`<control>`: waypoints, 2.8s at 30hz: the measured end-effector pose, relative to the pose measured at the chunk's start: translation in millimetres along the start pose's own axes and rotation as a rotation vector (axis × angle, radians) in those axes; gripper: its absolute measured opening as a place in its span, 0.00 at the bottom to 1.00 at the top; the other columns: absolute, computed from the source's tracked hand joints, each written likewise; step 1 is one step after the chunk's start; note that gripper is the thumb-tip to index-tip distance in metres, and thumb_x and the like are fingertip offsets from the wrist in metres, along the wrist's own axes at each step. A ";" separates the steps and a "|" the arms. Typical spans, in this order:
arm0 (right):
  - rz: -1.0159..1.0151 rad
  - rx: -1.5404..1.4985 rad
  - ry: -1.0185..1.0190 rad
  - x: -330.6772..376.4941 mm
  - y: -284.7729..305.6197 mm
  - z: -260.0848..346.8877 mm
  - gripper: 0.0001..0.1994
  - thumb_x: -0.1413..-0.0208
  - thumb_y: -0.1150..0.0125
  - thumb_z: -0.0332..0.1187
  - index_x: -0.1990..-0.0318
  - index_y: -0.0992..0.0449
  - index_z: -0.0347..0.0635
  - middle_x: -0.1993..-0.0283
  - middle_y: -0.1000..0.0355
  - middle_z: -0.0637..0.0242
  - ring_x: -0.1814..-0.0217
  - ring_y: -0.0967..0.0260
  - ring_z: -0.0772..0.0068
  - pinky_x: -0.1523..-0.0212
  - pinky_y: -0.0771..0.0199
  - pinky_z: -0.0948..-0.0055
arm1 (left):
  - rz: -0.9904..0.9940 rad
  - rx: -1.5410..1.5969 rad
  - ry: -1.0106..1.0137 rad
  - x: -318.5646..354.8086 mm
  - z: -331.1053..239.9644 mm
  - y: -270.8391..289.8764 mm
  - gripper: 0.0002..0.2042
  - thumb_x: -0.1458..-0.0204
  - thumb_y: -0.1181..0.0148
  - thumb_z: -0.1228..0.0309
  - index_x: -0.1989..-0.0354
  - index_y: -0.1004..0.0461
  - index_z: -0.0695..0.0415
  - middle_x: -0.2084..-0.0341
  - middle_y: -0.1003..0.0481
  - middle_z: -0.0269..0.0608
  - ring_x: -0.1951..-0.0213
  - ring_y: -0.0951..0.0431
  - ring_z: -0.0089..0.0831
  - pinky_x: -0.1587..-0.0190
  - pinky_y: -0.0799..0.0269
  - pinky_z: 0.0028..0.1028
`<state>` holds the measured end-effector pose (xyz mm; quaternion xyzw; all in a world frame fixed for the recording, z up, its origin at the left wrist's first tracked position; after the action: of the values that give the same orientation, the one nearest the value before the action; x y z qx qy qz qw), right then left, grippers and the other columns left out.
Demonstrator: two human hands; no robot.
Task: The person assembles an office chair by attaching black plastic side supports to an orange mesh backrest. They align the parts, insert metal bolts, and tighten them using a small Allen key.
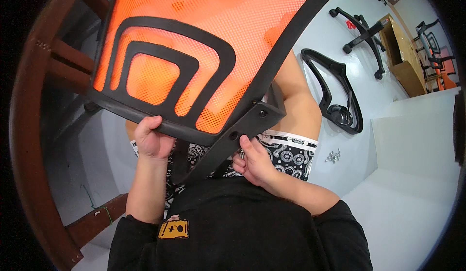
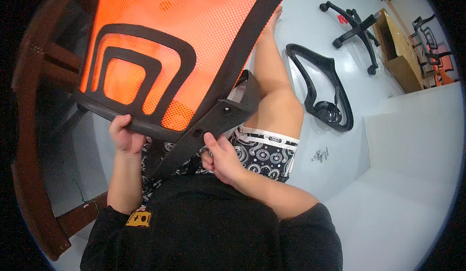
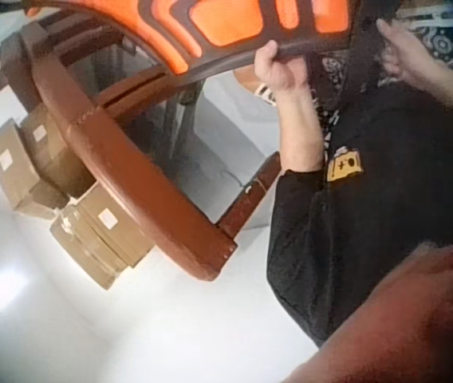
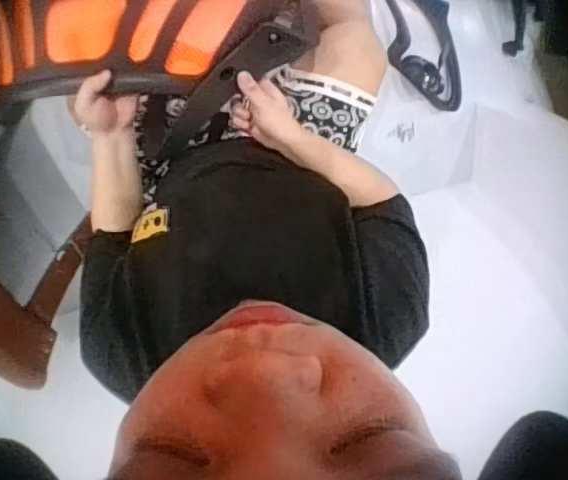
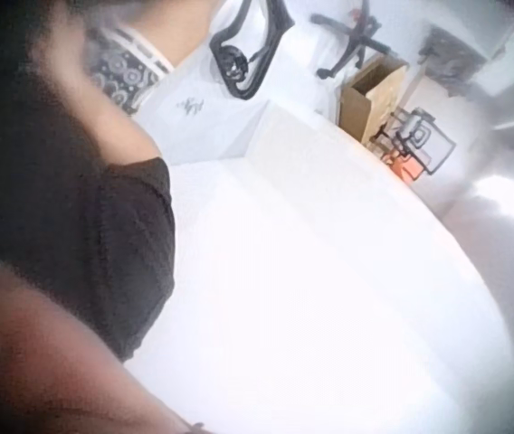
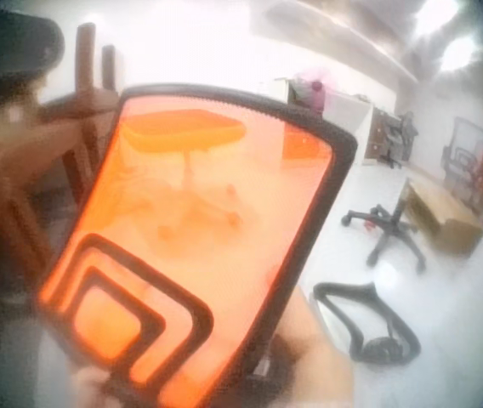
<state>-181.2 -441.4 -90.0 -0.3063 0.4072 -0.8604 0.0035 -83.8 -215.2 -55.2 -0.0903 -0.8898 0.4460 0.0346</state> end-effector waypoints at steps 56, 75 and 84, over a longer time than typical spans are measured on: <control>0.034 0.731 0.303 67.0 82.8 34.4 0.26 0.57 0.26 0.21 0.48 0.28 0.36 0.56 0.25 0.70 0.63 0.38 0.86 0.67 0.38 0.83 | -0.045 -0.683 0.085 48.8 -19.7 -40.7 0.36 0.58 0.40 0.69 0.38 0.40 0.71 0.44 0.30 0.55 0.44 0.27 0.46 0.40 0.34 0.39; 0.108 0.922 0.375 50.4 13.2 74.5 0.25 0.55 0.24 0.30 0.51 0.28 0.30 0.53 0.23 0.58 0.52 0.25 0.69 0.48 0.26 0.70 | -0.071 -0.491 -0.087 24.2 -88.8 -51.5 0.22 0.51 0.46 0.75 0.46 0.32 0.73 0.52 0.24 0.57 0.55 0.19 0.44 0.49 0.22 0.37; 0.081 0.947 0.272 76.1 -3.9 81.5 0.21 0.51 0.29 0.25 0.51 0.30 0.29 0.53 0.24 0.57 0.53 0.26 0.70 0.52 0.26 0.71 | -0.098 -0.149 0.221 23.5 -48.7 -3.4 0.25 0.52 0.46 0.77 0.42 0.35 0.70 0.49 0.26 0.55 0.52 0.21 0.46 0.46 0.24 0.43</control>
<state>-198.9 -515.2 -8.1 -0.1398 -0.0203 -0.9823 0.1229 -100.3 -174.4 -23.7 -0.0978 -0.9145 0.3639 0.1474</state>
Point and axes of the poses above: each hand's wrist, its own x-axis away from the middle knuckle, its own y-axis out of the back of the hand, z = x × y, the point moved 1 cm from there along -x, towards the middle knuckle
